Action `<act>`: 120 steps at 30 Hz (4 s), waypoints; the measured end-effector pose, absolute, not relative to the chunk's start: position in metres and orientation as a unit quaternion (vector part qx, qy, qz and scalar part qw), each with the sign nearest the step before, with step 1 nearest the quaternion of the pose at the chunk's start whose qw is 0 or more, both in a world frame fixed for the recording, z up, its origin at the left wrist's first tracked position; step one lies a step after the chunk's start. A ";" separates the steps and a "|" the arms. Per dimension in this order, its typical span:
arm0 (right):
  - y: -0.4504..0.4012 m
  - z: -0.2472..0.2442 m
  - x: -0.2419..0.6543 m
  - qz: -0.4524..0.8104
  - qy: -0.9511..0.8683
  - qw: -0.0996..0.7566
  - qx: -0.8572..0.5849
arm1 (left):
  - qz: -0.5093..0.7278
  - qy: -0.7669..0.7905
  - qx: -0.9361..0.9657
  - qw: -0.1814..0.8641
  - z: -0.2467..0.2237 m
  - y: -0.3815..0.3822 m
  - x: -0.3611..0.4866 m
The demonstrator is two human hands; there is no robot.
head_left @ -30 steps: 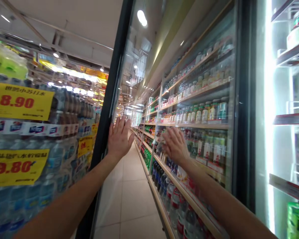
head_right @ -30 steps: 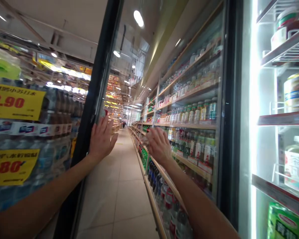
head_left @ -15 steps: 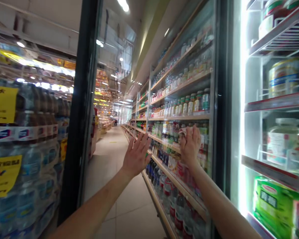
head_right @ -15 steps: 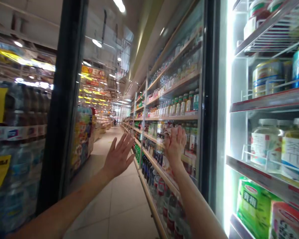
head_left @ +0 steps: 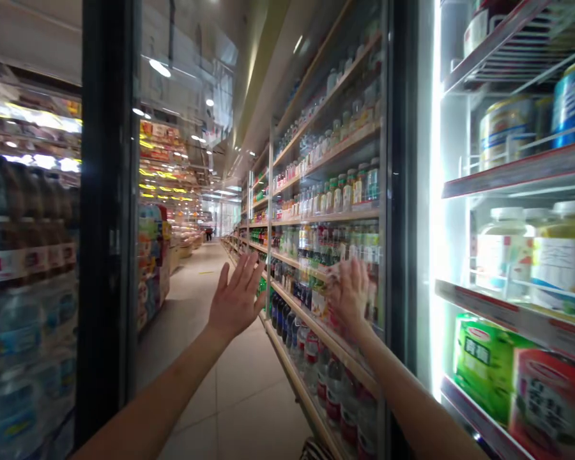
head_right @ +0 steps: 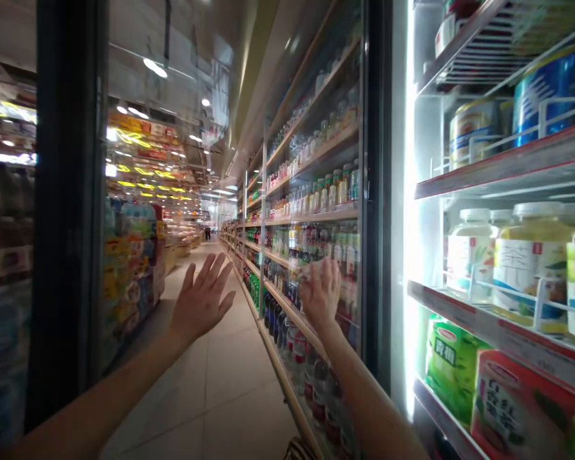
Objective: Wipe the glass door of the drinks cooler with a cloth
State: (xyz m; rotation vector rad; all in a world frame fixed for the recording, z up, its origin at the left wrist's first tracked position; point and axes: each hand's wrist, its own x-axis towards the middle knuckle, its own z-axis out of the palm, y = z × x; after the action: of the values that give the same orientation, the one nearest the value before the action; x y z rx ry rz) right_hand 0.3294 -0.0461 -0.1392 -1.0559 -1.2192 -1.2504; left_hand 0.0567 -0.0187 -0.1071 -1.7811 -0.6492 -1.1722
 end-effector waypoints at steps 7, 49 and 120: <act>-0.053 -0.155 0.360 -0.508 -0.430 0.561 -0.493 | -0.474 -0.267 -0.719 0.433 -0.107 -0.018 0.057; -0.027 -0.096 0.238 -0.451 -0.625 0.577 -0.271 | -0.566 -0.142 -0.748 0.315 -0.074 -0.032 0.098; -0.027 -0.052 0.258 -0.502 -0.490 0.512 -0.497 | -0.476 -0.154 -0.713 0.491 -0.032 0.002 0.046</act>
State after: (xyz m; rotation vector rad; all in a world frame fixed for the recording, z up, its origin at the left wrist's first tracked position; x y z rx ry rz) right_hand 0.2577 -0.0269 -0.0525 -1.1951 -1.1786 -1.2071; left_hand 0.0462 0.0018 -0.0321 -1.7324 -0.3749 -1.1559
